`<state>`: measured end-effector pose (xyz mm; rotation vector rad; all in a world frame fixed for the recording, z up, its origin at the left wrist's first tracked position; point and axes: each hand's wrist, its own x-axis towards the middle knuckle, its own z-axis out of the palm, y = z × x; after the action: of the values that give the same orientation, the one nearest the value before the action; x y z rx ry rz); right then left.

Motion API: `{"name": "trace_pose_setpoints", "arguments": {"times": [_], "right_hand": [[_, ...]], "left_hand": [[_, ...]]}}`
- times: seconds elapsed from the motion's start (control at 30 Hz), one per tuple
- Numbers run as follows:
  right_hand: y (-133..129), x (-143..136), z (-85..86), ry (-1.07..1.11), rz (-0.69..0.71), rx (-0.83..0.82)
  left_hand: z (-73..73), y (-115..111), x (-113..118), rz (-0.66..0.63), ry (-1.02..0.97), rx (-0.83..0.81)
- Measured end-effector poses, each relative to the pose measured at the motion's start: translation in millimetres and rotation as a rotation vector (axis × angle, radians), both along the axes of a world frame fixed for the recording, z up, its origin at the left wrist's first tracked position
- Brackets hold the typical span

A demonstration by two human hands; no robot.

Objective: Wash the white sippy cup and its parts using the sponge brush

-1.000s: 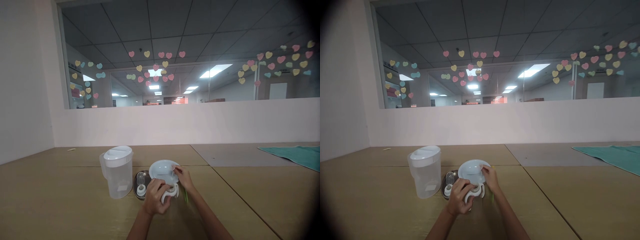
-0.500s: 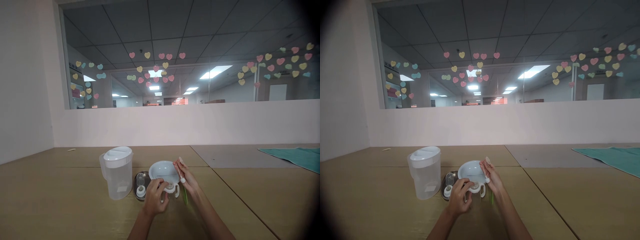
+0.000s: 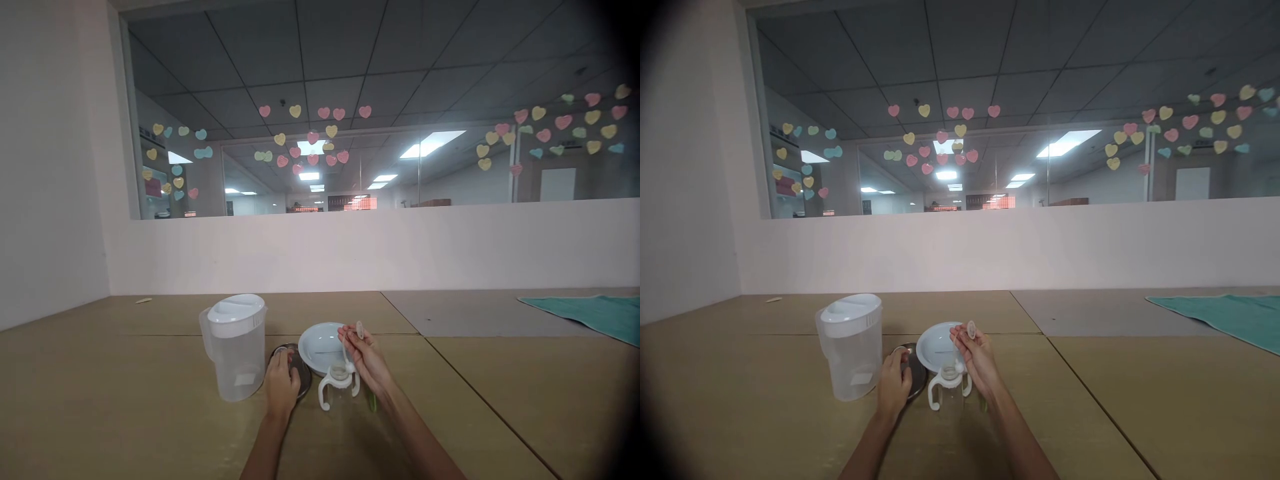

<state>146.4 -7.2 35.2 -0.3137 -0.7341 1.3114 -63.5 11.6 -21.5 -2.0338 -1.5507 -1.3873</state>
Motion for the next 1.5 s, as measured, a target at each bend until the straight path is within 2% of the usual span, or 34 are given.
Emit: {"name": "trace_pose_setpoints", "arguments": {"times": [0.13,0.27,0.67,0.87,1.1,1.3,1.5], "right_hand": [[-2.1,0.7,3.7,0.020,0.001,0.029],[-4.1,0.2,5.6,0.028,-0.008,0.049],[0.1,-4.7,-4.3,-0.126,0.003,0.065],[0.0,-4.9,-7.1,-0.304,-0.073,0.045],[-2.7,-6.9,-10.9,-0.630,-0.192,0.187],[-7.3,-5.0,-14.2,-0.896,-0.425,0.343],[-9.9,-4.9,-20.7,-1.077,-0.660,0.630]], "left_hand": [[-2.8,1.5,2.8,0.094,0.048,-0.198],[-1.8,1.8,3.6,0.114,0.054,-0.307],[1.7,1.1,5.3,0.113,0.033,-0.310],[0.6,0.4,5.3,0.073,-0.033,-0.173],[4.1,-1.7,4.2,0.047,-0.197,-0.042],[8.9,-7.3,12.5,-0.039,-0.203,0.218],[21.3,-28.3,37.5,-0.182,-0.052,0.520]]}}
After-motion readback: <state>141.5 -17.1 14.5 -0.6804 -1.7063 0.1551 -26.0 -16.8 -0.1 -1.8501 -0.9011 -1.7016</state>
